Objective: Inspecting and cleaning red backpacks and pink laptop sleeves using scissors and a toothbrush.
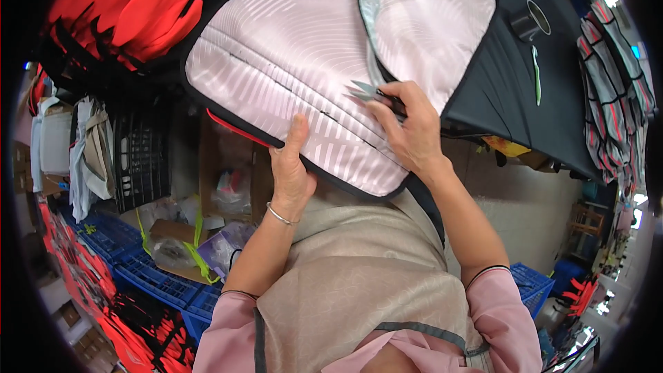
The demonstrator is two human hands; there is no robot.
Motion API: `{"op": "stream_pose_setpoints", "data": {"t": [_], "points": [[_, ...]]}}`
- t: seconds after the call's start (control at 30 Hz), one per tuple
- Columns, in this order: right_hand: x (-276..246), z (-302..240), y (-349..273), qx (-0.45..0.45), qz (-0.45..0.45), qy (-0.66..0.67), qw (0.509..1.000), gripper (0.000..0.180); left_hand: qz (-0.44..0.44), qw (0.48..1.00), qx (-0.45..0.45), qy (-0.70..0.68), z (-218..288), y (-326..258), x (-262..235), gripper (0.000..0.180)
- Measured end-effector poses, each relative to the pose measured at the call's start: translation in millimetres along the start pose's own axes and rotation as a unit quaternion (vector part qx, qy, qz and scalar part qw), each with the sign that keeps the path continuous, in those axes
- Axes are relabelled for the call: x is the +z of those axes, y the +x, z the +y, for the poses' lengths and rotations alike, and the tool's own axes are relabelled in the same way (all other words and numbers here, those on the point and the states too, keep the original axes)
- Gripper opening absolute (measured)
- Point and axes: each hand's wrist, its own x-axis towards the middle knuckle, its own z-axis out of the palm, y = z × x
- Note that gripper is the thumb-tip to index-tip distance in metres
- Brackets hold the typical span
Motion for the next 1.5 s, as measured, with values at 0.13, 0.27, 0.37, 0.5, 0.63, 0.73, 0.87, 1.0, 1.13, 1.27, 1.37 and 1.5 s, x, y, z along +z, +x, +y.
{"op": "stream_pose_setpoints", "data": {"t": [0.13,0.27,0.37,0.5,0.63,0.73,0.87,1.0,1.13,1.27,1.37,1.5], "points": [[23.5,8.9,1.4,0.049,0.007,0.031,0.998,0.023,0.010,0.995,-0.023,0.100,-47.9,-37.4,1.1,0.050],[20.2,9.4,-0.7,0.040,-0.008,0.053,0.998,0.022,0.009,0.994,-0.099,0.054,-50.1,-31.7,7.4,0.057],[4.9,5.5,0.8,0.110,0.007,0.165,0.980,0.022,-0.009,0.992,-0.125,0.014,-47.0,-28.8,3.5,0.055],[-35.4,-23.3,-16.3,0.075,-0.003,0.099,0.992,0.020,-0.028,0.995,-0.093,-0.006,-36.2,-32.3,10.2,0.052],[-40.0,-29.6,-40.1,-0.102,-0.017,-0.112,0.988,0.030,-0.065,0.987,-0.144,-0.033,-35.3,-33.2,8.7,0.048],[-38.4,-30.7,-40.3,-0.119,-0.002,-0.156,0.981,0.029,-0.067,0.987,-0.142,-0.021,-36.7,-34.8,10.7,0.045],[-35.8,-30.5,-36.8,-0.131,-0.007,-0.180,0.975,0.029,-0.070,0.988,-0.140,-0.008,-33.6,-34.8,13.9,0.044],[-38.8,-31.9,-35.8,-0.126,-0.017,-0.181,0.975,0.028,-0.061,0.989,-0.136,-0.010,-35.9,-35.2,12.7,0.045],[-39.5,-30.3,-34.7,-0.125,-0.027,-0.183,0.975,0.027,-0.060,0.989,-0.134,-0.006,-34.7,-35.8,14.6,0.046],[-40.8,-29.4,-32.7,-0.114,-0.038,-0.171,0.978,0.025,-0.065,0.989,-0.133,-0.007,-33.9,-35.7,15.5,0.047],[-40.2,-27.0,-31.9,-0.127,-0.037,-0.168,0.977,0.024,-0.068,0.987,-0.144,-0.010,-33.2,-35.9,14.1,0.050],[-41.4,-21.9,-32.1,-0.128,-0.051,-0.174,0.975,0.024,-0.064,0.987,-0.144,-0.012,-32.7,-36.1,16.3,0.052]]}}
